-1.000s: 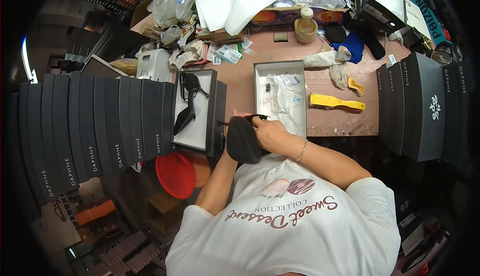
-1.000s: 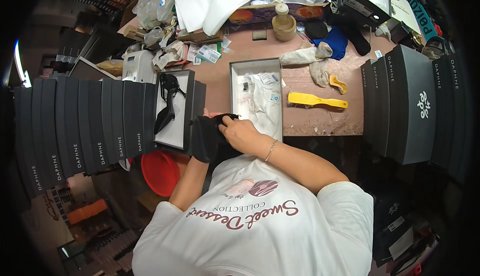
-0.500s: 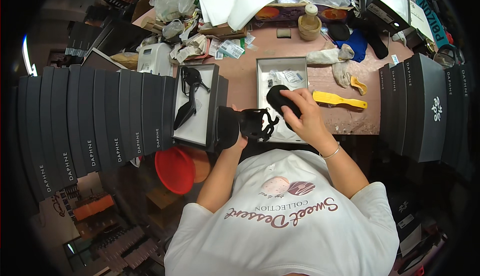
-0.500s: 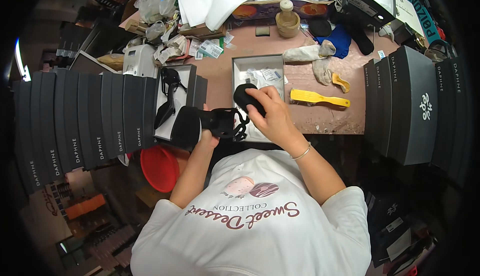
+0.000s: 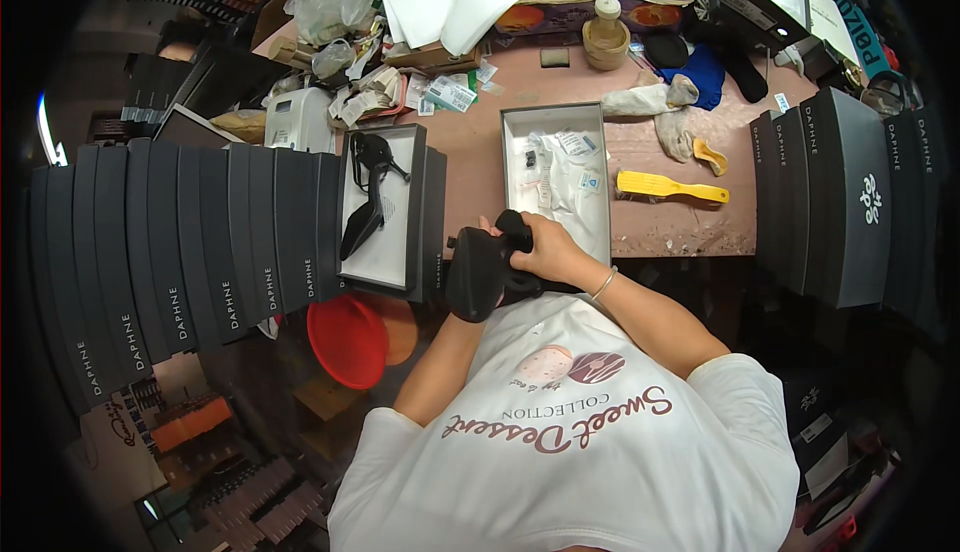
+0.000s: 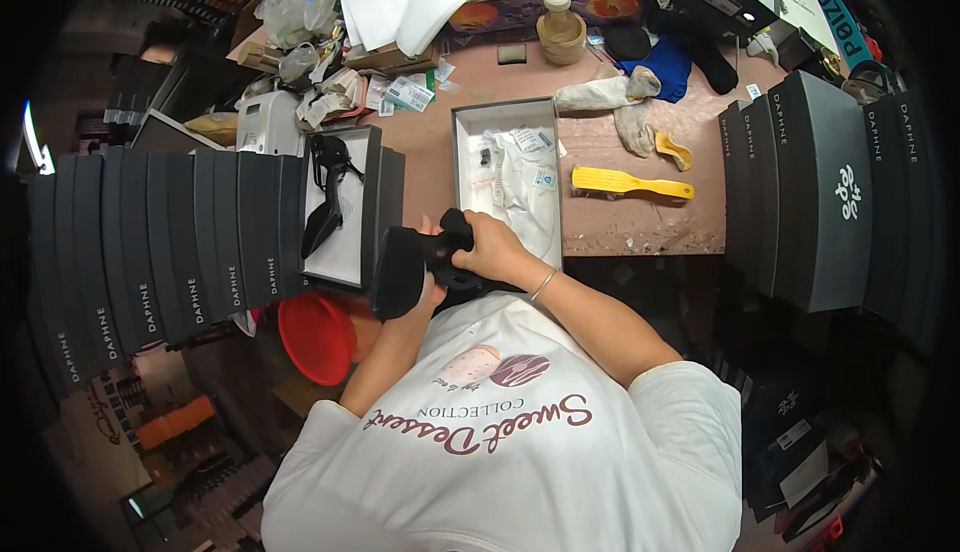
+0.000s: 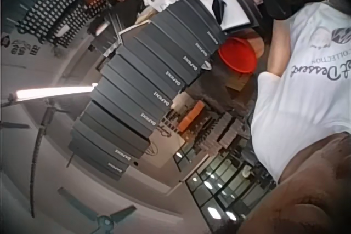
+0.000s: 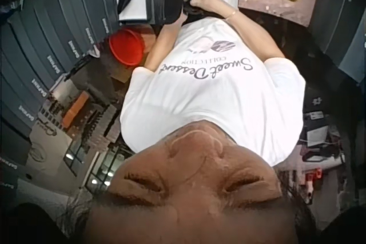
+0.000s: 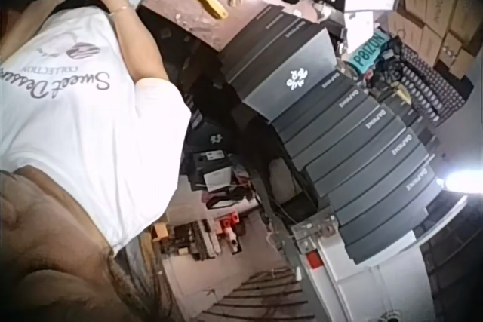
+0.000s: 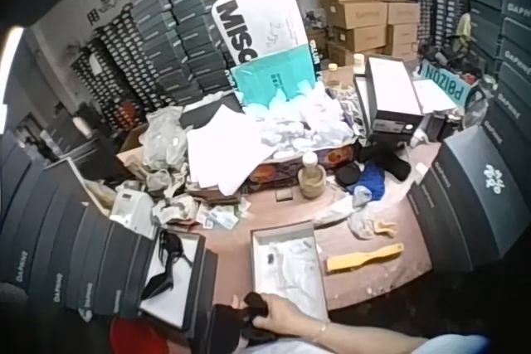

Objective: The recorder is packing high-heeled shoes into boxes, including cleaning them with a brush and wrapping them in tissue paper.

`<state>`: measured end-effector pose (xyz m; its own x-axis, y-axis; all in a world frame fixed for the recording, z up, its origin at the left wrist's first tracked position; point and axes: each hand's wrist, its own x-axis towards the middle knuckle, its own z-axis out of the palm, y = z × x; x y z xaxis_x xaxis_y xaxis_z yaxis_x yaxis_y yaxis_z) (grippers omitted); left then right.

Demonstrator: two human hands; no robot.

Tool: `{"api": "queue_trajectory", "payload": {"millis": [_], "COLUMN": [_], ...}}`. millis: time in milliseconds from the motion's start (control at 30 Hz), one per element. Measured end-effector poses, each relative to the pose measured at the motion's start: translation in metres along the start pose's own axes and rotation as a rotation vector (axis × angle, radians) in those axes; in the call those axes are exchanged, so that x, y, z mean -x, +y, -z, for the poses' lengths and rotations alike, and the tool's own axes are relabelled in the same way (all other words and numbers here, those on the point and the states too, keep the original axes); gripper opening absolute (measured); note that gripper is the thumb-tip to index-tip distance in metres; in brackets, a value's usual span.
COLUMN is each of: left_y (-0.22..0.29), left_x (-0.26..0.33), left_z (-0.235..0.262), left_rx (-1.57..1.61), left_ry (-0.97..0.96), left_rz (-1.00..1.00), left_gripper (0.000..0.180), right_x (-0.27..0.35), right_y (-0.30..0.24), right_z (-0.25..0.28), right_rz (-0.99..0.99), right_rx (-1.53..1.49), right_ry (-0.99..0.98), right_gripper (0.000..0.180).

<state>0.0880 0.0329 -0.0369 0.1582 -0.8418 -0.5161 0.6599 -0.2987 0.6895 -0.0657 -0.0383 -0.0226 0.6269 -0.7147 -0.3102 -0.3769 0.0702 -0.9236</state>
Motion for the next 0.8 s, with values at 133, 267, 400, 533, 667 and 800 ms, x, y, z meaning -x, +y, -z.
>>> {"api": "queue_trajectory", "payload": {"millis": [133, 267, 400, 533, 667, 800], "left_y": [-0.012, 0.005, 0.018, 0.005, 0.014, 0.013], "left_x": [-0.018, -0.001, 0.008, 0.001, -0.002, 0.005], "left_z": [0.021, -0.021, -0.035, -0.024, -0.023, -0.022], "left_rx": [0.096, -0.059, -0.132, -0.071, -0.315, -0.253], "left_ry": [0.038, 0.074, -0.013, 0.083, -0.010, -0.090], "left_rz": [0.128, 0.079, 0.131, 0.049, 0.142, 0.089], "left_gripper": [0.029, 0.034, 0.038, 0.038, 0.040, 0.046], "right_x": [0.002, 0.004, 0.002, 0.005, 0.005, 0.004], "right_y": [0.007, 0.012, 0.015, 0.012, 0.013, 0.018], "right_z": [0.000, -0.006, -0.013, -0.007, -0.010, -0.015], "right_rz": [0.023, 0.016, 0.047, -0.102, -0.080, -0.024], "right_rx": [-0.222, -0.386, -0.291, -0.549, -0.524, -0.375], "right_ry": [0.012, 0.042, 0.061, -0.020, 0.040, 0.022], "right_gripper": [0.046, 0.048, 0.049, 0.045, 0.049, 0.047]}}
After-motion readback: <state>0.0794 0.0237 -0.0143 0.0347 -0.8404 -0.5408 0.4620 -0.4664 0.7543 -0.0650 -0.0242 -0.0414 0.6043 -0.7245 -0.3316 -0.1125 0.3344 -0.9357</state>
